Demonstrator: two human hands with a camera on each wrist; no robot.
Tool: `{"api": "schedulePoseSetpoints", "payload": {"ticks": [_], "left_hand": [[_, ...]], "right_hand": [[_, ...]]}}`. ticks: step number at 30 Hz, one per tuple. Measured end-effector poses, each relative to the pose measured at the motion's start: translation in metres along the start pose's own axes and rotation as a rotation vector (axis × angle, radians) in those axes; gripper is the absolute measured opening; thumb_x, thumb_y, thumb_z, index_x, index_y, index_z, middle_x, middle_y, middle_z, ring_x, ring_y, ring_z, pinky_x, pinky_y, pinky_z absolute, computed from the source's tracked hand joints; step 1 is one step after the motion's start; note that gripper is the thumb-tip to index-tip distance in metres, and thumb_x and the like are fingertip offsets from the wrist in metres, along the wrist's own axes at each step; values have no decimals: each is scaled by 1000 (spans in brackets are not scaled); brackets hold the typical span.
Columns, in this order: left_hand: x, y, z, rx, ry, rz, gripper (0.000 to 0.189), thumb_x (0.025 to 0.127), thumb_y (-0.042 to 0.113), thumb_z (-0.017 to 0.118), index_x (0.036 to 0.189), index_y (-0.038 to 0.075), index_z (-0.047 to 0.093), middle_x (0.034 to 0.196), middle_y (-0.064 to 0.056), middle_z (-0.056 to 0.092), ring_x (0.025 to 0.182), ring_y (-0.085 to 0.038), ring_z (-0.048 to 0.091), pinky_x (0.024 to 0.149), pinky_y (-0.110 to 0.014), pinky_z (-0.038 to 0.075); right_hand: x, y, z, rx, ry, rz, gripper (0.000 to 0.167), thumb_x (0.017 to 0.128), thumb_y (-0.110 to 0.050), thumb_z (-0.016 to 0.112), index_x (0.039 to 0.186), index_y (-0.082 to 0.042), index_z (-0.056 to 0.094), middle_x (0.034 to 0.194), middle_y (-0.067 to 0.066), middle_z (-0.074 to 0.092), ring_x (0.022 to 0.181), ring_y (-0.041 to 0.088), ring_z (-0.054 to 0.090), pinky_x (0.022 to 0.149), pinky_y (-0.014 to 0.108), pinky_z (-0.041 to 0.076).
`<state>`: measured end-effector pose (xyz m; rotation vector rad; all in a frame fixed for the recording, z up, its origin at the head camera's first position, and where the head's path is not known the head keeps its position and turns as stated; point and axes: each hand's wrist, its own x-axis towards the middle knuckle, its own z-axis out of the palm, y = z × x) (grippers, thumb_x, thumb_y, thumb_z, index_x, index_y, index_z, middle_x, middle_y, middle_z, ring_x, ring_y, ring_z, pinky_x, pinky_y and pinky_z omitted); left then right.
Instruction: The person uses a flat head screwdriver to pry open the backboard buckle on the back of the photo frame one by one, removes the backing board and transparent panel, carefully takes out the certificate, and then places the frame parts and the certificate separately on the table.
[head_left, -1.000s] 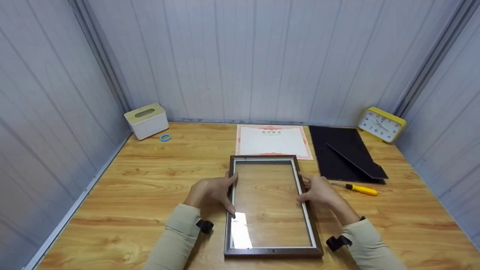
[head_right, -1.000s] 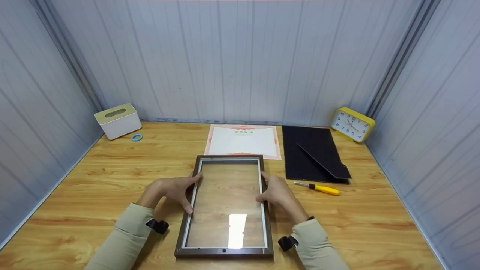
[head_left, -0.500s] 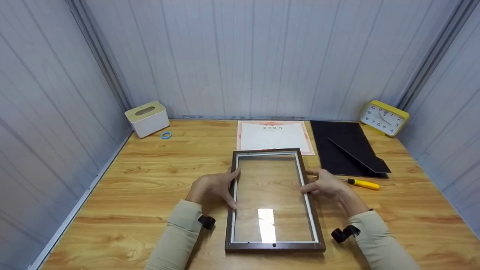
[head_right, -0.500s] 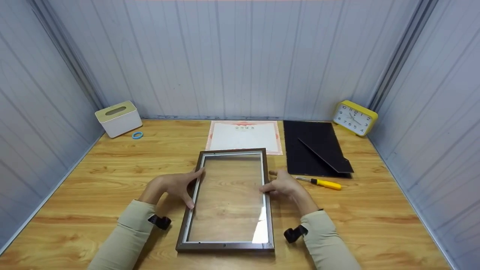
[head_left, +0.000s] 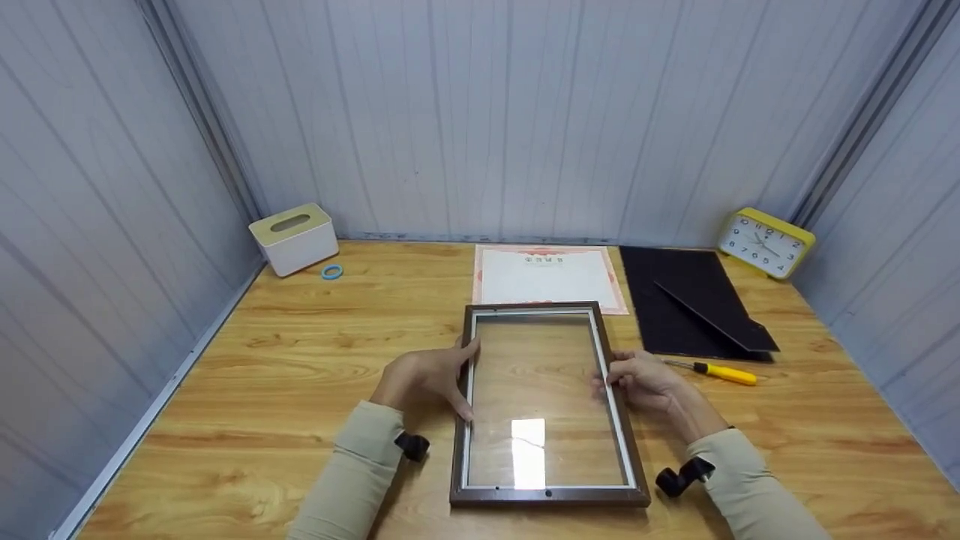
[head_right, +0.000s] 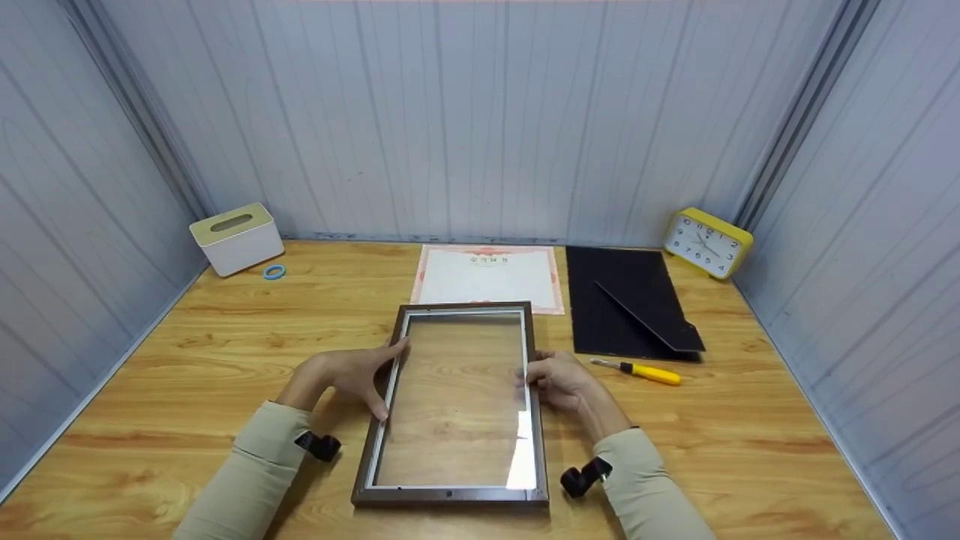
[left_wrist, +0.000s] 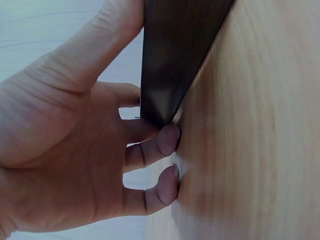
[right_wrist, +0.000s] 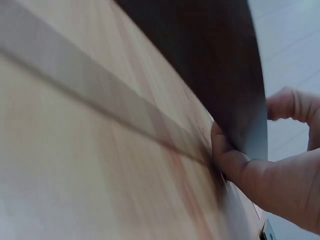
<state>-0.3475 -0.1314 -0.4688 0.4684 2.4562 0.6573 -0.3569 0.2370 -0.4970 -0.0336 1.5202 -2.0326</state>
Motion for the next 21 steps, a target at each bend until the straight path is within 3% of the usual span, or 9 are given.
{"api": "schedulePoseSetpoints", "payload": {"ticks": [4,11,16,19,21], "left_hand": [[1,-2,2,-33,10,18,147,63,48,93,160,16,-12,165,-15,-10,151,-25,-2,121,-41,7],[2,-5,4,-8,29,67,150,63,48,93,158,10,-16,165,-18,-8,151,-23,2,121,-38,10],[3,-10,1,-68,39,136,150,65,45,93,156,6,-20,164,-20,-16,151,-27,-6,121,-41,4],[3,-15,-4,-136,80,180,134,73,40,90,159,0,-5,163,-24,-13,151,-33,-5,121,-44,4],[4,-18,-6,-198,137,195,110,82,37,84,158,-2,16,163,-27,5,150,-38,10,120,-48,13]], "right_hand": [[0,2,4,-39,40,-10,50,82,17,50,127,11,29,97,18,65,81,23,70,78,37,59],[0,4,12,-90,81,-37,57,79,18,50,131,12,26,91,13,58,71,17,66,68,31,57],[0,2,15,-125,117,-41,56,81,16,52,132,15,28,86,11,57,68,16,65,64,27,55],[0,2,16,-132,131,-41,60,80,16,52,134,16,26,85,11,57,68,16,65,63,25,55],[0,2,17,-133,131,-43,62,79,16,51,136,17,25,85,11,57,69,16,65,63,25,55]]}}
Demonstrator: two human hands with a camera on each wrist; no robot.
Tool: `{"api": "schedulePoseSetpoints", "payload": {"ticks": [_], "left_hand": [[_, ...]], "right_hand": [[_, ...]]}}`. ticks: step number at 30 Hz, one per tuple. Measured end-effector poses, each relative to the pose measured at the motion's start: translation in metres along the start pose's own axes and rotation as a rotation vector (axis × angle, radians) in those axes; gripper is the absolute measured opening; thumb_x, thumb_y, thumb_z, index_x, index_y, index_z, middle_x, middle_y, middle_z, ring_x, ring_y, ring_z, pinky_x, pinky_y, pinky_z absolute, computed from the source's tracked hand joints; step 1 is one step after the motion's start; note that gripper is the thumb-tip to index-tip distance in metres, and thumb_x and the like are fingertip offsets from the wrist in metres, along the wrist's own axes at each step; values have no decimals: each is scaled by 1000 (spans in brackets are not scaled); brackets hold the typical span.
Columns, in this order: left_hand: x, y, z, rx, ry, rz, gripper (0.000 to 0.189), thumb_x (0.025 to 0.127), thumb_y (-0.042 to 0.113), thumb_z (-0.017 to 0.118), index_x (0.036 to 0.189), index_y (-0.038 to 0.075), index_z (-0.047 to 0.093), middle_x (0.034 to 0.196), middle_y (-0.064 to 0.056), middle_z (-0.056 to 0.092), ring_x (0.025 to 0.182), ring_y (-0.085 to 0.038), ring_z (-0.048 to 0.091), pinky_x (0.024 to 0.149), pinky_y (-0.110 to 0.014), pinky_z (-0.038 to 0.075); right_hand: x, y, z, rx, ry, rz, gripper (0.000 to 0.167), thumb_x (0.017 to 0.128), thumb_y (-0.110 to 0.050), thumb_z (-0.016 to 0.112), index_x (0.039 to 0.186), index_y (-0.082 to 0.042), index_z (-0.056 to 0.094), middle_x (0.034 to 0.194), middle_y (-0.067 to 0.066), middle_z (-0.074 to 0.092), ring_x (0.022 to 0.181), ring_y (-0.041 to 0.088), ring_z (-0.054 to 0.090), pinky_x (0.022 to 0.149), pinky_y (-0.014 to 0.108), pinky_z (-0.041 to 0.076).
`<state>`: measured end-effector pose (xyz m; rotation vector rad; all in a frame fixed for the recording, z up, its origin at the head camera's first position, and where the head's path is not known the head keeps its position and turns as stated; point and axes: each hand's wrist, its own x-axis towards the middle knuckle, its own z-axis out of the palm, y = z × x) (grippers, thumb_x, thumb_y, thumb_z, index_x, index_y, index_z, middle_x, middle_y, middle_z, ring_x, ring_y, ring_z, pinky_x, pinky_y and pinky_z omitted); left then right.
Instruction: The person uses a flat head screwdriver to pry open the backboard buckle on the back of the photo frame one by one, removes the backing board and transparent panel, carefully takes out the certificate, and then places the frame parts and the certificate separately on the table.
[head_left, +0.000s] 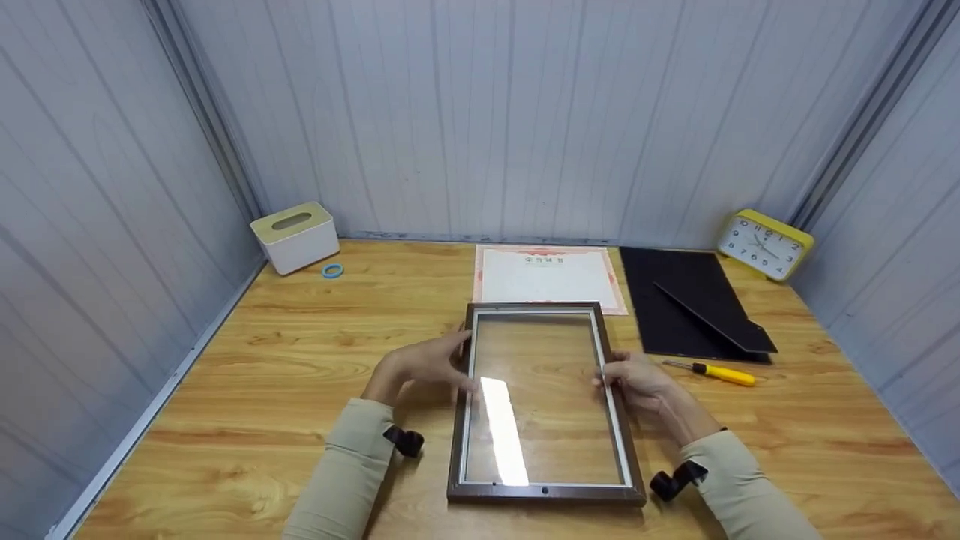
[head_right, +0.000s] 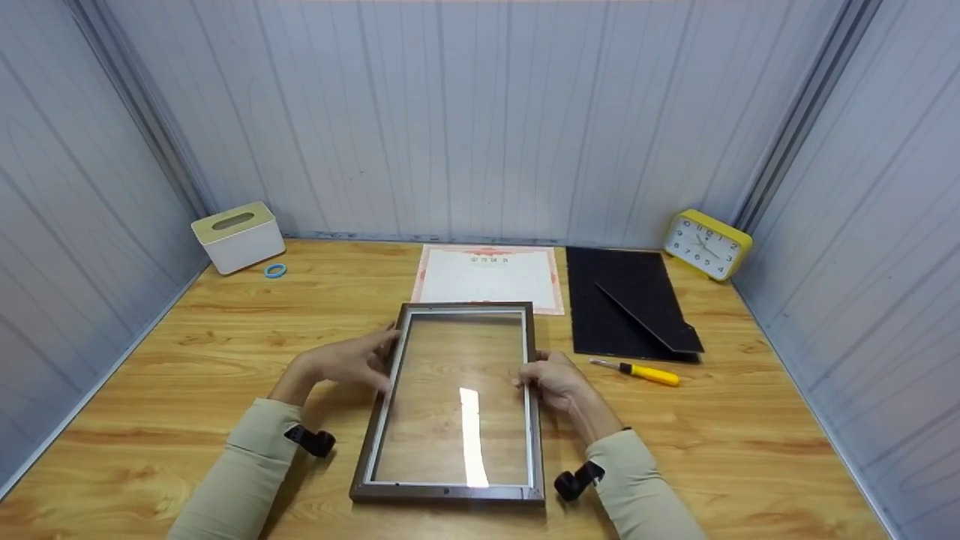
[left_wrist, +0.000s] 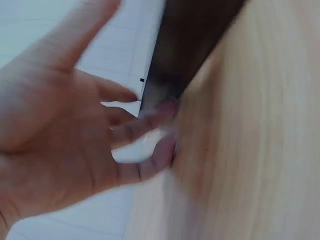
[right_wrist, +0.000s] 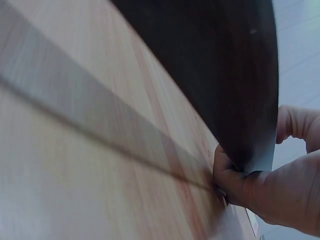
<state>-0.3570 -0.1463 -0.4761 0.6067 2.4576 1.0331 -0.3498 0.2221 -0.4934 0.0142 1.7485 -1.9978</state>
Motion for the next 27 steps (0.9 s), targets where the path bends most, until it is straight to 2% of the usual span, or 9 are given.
{"api": "schedulePoseSetpoints", "payload": {"ticks": [2,4,7,10,12,15,18,24,27], "left_hand": [[2,-3,-1,-84,81,8,80,89,33,77,150,-2,39,154,-27,31,141,-39,33,116,-50,27],[5,-6,0,-189,141,5,56,95,29,71,138,-2,54,133,-21,52,120,-33,52,103,-48,43],[8,-8,2,-394,172,-13,40,99,21,66,128,-5,60,108,-15,62,94,-25,60,84,-41,51],[9,-8,2,-567,144,-27,44,98,14,66,136,-6,54,103,-15,68,88,-24,67,78,-35,55],[9,-8,2,-633,95,-19,54,97,8,65,145,-4,44,104,-19,71,87,-27,71,78,-36,58],[10,-11,2,-660,9,-17,68,96,4,66,155,2,32,106,-23,72,87,-29,73,78,-38,59],[11,-16,3,-670,-46,-36,74,95,3,66,158,6,27,106,-23,72,83,-27,74,76,-38,60],[12,-19,6,-752,-45,-80,75,94,1,68,158,10,30,108,-26,71,83,-28,74,77,-39,59],[12,-18,6,-781,-45,-87,74,94,0,67,158,11,30,109,-28,70,84,-29,74,78,-40,59]], "right_hand": [[0,1,0,2,3,0,63,79,17,51,136,18,24,86,12,57,69,16,65,64,26,55],[0,2,0,-4,-8,-2,64,78,17,50,137,18,23,87,12,57,70,17,65,65,27,56],[0,3,0,-8,-19,-5,62,77,18,50,135,18,26,88,14,57,71,18,65,66,28,56],[0,3,-2,-7,-33,-11,58,76,18,49,131,17,29,89,14,57,71,18,64,67,29,57],[0,3,-2,0,-43,-15,57,76,19,48,130,17,30,89,14,57,72,18,63,68,30,57],[0,2,-2,-16,-58,-24,54,77,18,48,128,17,31,92,15,58,74,19,64,68,30,57],[0,2,-3,-39,-71,-27,51,80,17,50,128,19,32,95,15,59,76,20,65,70,31,57],[-3,-1,-4,-79,-104,-17,48,86,12,51,129,18,32,101,16,64,83,20,67,76,34,58],[-5,-2,-6,-188,-61,-37,46,86,8,54,129,19,39,94,12,65,79,17,66,71,29,56]]}}
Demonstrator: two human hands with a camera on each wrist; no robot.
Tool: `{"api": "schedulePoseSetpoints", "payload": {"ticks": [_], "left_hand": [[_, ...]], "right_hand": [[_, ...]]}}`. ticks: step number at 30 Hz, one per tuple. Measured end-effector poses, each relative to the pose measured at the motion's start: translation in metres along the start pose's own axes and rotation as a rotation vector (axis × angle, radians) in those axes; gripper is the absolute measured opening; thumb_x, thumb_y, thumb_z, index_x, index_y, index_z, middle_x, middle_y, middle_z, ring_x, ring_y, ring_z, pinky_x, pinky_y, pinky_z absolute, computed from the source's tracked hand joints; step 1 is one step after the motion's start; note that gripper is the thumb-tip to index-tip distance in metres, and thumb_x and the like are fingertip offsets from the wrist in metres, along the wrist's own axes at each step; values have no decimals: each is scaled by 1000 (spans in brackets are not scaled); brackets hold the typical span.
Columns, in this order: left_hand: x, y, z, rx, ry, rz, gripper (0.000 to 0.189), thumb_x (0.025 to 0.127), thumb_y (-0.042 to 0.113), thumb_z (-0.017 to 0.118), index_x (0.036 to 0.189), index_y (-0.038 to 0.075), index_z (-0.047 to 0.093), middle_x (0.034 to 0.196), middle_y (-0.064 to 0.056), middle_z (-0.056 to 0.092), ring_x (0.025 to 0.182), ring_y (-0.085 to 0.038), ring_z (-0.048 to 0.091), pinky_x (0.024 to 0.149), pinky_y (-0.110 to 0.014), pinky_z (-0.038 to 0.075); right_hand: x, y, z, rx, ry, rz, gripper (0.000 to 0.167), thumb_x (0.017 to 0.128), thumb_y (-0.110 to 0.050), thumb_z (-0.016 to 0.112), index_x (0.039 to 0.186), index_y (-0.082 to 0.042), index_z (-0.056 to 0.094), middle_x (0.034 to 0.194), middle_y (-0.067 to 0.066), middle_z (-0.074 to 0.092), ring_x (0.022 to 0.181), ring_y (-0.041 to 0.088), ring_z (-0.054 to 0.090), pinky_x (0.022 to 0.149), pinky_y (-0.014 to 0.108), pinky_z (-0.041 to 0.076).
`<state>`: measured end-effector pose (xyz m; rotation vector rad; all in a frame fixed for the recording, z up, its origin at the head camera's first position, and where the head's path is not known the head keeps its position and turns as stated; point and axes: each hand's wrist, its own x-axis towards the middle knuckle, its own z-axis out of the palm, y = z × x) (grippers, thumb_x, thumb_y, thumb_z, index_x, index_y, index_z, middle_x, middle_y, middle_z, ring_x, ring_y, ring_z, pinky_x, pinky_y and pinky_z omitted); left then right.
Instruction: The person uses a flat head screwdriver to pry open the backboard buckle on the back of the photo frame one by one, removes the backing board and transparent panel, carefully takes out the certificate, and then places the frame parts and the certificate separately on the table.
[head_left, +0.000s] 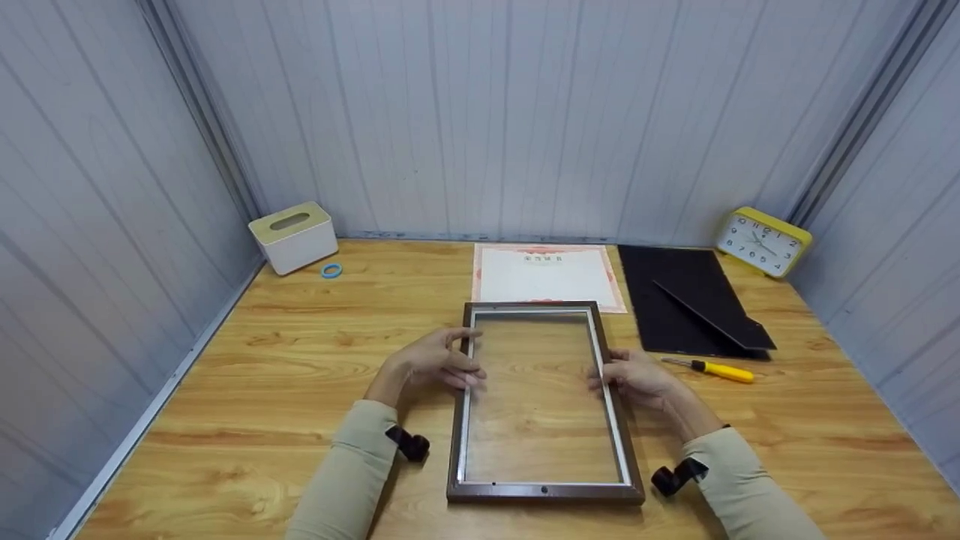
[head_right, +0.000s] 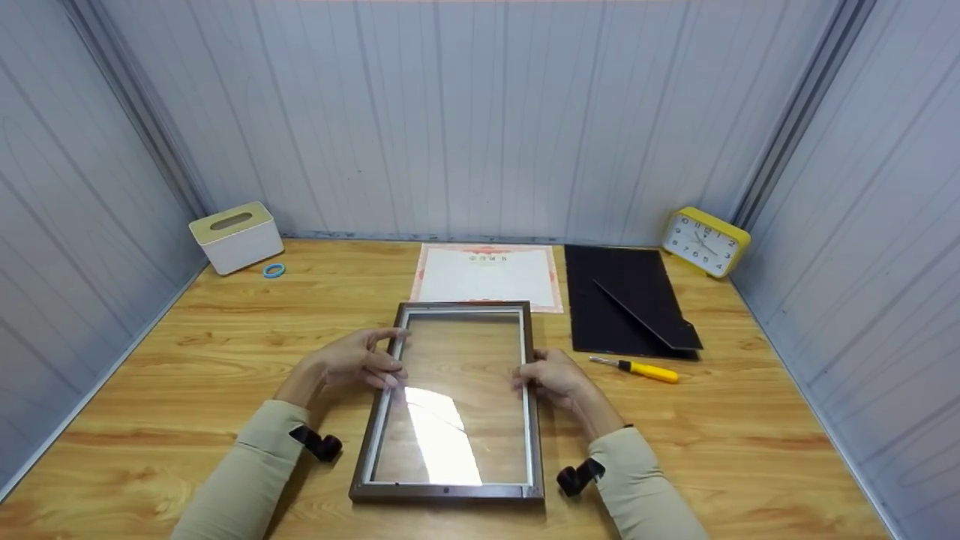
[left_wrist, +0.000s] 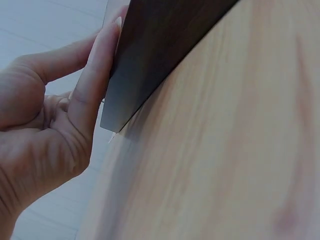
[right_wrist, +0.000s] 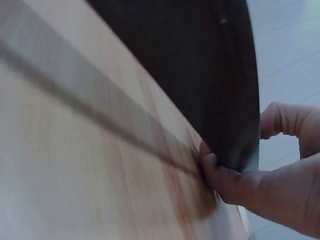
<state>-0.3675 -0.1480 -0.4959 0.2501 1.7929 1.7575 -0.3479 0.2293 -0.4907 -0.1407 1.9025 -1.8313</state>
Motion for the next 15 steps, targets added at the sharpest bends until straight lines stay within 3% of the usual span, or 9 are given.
{"api": "schedulePoseSetpoints", "payload": {"ticks": [5,9,15], "left_hand": [[-2,2,0,-12,-6,-11,76,94,-1,66,159,14,28,111,-28,69,84,-29,73,79,-41,59],[-2,4,2,-7,-23,2,81,94,-2,65,161,17,23,113,-27,69,87,-31,73,81,-42,58],[-5,6,9,2,-166,64,115,89,-5,71,160,30,-12,132,-26,60,110,-41,65,85,-49,57]], "right_hand": [[-2,-2,-1,-256,92,-13,38,86,0,63,120,15,56,84,6,61,71,12,57,61,24,49],[-3,-3,-2,-369,97,-9,47,89,-3,66,132,13,55,105,13,63,85,17,59,72,28,51],[-3,-3,-1,-432,55,-55,53,92,0,63,140,15,47,119,22,61,93,21,58,76,30,52]]}}
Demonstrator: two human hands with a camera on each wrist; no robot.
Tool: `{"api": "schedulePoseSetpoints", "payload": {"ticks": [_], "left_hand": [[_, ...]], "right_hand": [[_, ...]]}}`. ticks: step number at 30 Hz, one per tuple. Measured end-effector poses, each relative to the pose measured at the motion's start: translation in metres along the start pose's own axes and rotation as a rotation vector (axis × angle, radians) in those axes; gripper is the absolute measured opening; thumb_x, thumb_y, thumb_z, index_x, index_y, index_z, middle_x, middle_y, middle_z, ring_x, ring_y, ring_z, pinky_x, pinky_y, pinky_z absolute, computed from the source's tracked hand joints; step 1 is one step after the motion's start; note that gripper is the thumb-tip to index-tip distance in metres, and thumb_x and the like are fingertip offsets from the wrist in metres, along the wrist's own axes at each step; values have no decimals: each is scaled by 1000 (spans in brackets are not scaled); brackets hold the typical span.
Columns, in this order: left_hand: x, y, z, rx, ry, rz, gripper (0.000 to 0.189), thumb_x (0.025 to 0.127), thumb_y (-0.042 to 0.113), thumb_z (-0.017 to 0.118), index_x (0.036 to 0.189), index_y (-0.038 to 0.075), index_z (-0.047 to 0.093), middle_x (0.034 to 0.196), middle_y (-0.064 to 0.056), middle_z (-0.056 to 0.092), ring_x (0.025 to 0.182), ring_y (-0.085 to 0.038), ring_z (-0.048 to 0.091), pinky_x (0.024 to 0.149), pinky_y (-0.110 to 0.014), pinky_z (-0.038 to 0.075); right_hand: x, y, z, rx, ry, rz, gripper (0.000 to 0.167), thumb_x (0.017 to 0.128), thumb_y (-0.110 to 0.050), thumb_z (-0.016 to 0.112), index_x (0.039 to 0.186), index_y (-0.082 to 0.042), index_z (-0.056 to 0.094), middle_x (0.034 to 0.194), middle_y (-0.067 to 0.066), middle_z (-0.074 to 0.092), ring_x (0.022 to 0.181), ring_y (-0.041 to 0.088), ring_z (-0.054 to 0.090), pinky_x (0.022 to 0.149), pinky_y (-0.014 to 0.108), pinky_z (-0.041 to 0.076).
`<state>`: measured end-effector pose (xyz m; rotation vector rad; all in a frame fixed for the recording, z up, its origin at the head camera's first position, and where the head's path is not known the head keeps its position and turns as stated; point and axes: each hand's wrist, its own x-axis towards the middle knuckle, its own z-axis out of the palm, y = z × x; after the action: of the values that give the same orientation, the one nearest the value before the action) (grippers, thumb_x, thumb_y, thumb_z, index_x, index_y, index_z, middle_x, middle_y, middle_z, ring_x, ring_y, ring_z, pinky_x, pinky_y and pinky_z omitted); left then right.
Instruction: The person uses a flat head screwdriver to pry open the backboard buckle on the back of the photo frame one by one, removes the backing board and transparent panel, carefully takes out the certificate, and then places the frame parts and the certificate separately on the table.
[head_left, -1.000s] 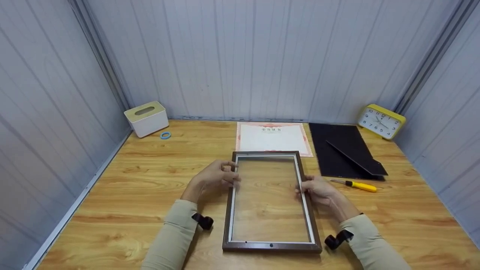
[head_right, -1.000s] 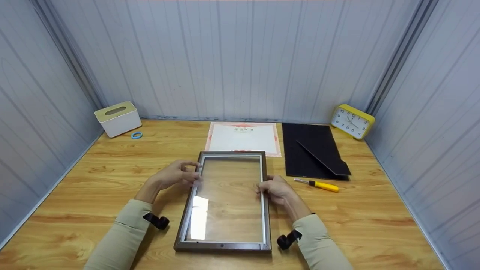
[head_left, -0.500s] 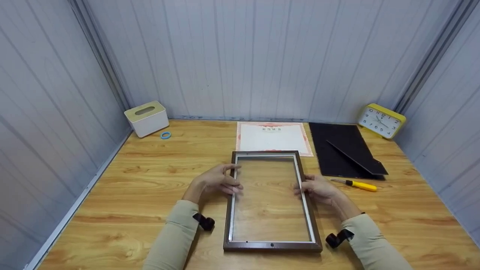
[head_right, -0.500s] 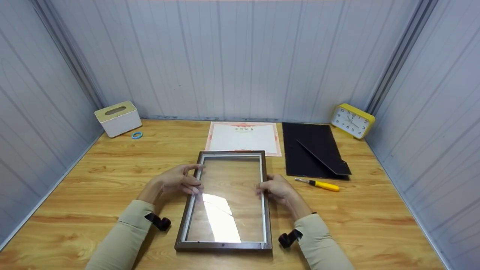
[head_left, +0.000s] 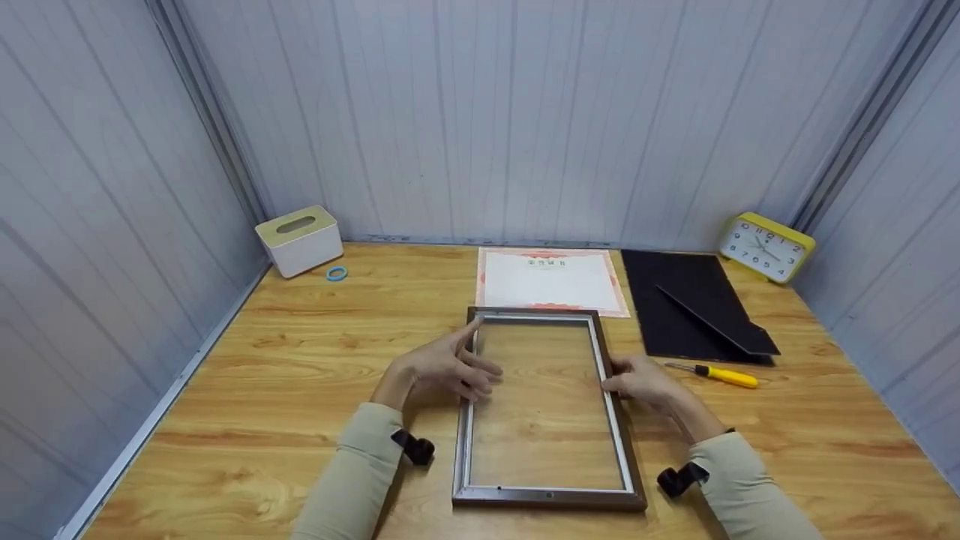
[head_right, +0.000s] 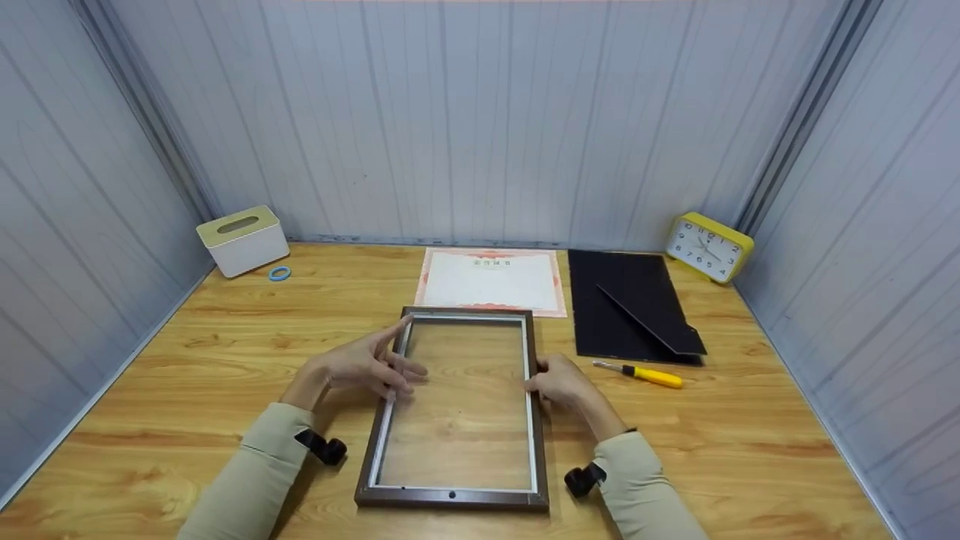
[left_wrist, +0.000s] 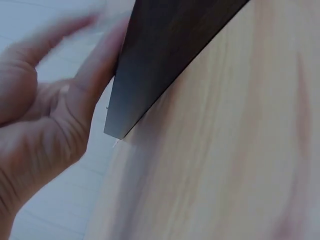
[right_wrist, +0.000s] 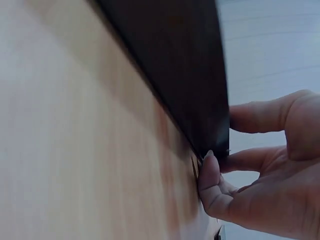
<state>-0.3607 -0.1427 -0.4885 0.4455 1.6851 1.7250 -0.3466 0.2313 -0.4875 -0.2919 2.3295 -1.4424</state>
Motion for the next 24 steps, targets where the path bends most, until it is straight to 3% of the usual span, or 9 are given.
{"api": "schedulePoseSetpoints", "payload": {"ticks": [3,6,8,10,13,16,18,21,24], "left_hand": [[1,0,4,-6,-70,19,117,92,-8,65,155,35,-24,138,-26,56,109,-44,65,85,-49,56],[1,3,6,19,-46,60,111,96,-10,57,155,37,-24,136,-25,58,101,-44,68,79,-44,59],[0,6,7,15,39,112,109,96,-13,54,156,38,-20,133,-27,59,101,-46,67,74,-39,60],[0,11,10,21,165,183,105,95,-14,54,160,36,-11,129,-30,60,101,-50,65,68,-35,60],[2,16,13,52,372,297,75,96,-12,55,160,16,26,125,-30,62,99,-49,66,64,-31,59],[4,19,14,49,536,379,36,99,-7,54,135,-5,58,121,-28,64,93,-40,69,63,-31,60],[5,22,14,9,599,430,26,101,-4,53,123,-11,64,122,-25,64,90,-33,70,65,-33,60],[2,26,12,-57,605,517,28,102,-2,52,127,-12,60,130,-25,59,91,-29,67,69,-39,60],[-4,31,8,-70,530,566,44,97,-6,58,139,-10,47,141,-22,46,94,-26,66,72,-41,60]], "right_hand": [[-1,2,-1,-23,-19,-42,46,92,1,61,134,15,51,109,21,63,87,21,59,68,29,51],[-2,1,-2,-26,-35,-68,42,92,1,60,131,15,53,98,16,63,79,20,57,63,28,48],[-2,1,-1,-19,-45,-83,42,93,1,59,132,15,52,98,16,63,80,19,57,65,28,49],[-1,1,-1,-14,-54,-97,44,94,1,59,134,16,50,102,18,63,83,20,58,68,28,50],[-1,2,0,-8,-61,-112,42,94,1,60,132,18,51,104,20,63,86,20,58,71,29,51],[-1,3,0,-14,-59,-117,36,93,2,60,126,17,55,99,17,63,83,20,57,69,29,50],[0,4,-1,-18,-57,-118,34,93,2,61,124,16,56,96,14,62,82,20,57,68,29,50],[0,4,-2,-32,-54,-124,31,94,2,60,122,15,57,94,12,62,81,19,56,68,28,50],[1,5,-3,-45,-53,-130,30,94,2,60,121,15,57,93,11,61,81,20,56,68,29,50]]}}
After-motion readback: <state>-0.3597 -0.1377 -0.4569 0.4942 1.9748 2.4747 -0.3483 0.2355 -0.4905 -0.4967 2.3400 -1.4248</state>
